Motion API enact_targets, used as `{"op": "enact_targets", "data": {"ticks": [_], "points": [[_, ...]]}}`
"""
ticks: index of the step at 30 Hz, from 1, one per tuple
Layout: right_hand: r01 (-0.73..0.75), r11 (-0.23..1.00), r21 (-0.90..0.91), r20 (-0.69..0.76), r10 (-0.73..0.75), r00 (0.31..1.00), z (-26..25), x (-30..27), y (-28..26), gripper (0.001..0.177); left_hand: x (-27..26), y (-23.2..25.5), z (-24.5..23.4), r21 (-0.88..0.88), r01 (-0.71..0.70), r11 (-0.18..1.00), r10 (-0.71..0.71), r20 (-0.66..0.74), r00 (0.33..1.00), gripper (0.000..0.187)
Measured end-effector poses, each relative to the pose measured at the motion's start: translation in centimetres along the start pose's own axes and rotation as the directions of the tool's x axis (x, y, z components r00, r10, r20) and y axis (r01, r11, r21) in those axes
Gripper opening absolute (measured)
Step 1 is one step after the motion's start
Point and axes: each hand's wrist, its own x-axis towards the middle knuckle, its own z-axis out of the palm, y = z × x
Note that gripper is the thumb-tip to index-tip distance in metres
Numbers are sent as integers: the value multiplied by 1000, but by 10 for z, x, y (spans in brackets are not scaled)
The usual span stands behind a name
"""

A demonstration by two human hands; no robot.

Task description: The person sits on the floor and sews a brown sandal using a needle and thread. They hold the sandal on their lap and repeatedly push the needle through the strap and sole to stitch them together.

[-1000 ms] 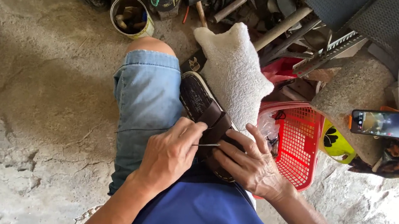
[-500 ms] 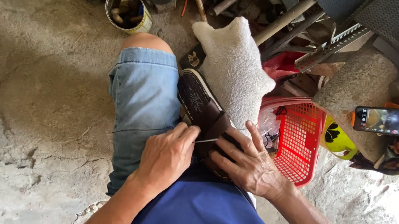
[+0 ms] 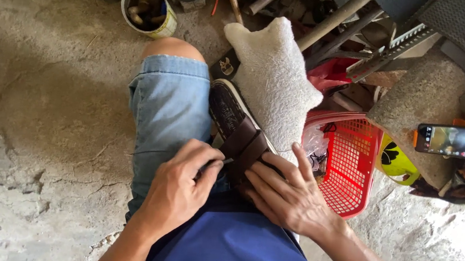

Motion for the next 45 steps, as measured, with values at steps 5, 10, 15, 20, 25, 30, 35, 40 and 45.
{"op": "enact_targets", "data": {"ticks": [5, 10, 15, 20, 25, 30, 35, 40, 45], "points": [[-62, 933, 355, 35, 53, 998, -30, 15, -32, 37, 0, 5, -7, -154, 189, 970, -173, 113, 978, 24], [55, 805, 590, 101, -142, 985, -35, 25, -52, 30, -2, -2, 10, -379, 362, 851, -172, 451, 876, 21], [-321, 936, 146, 68, 314, 947, -30, -19, -22, 30, -11, -8, -25, -396, 350, 849, -211, 353, 911, 17], [-616, 536, 577, 224, 621, 751, -20, -2, 16, 32, -30, -23, -54, -660, 36, 751, -18, 34, 999, 6], [-704, 381, 600, 508, 499, 702, -13, -7, 13, 44, -25, 1, -48, -819, -57, 571, 51, -34, 998, 26], [-668, 509, 543, 445, 501, 742, -13, -13, 6, 29, -14, 17, -40, -590, 124, 798, 2, 209, 978, 28], [-627, 572, 529, 231, 615, 754, 29, -79, 20, 26, -21, -3, -8, 12, 249, 969, -248, 134, 959, 18], [-858, 175, 483, 309, 883, 354, 46, -199, 63, 27, -15, 1, 6, 74, 126, 989, -139, 225, 964, 9], [-26, -107, 994, 89, 635, 767, -7, -117, 16, 29, -21, -2, 28, 112, -56, 992, 30, 215, 976, 21]]}}
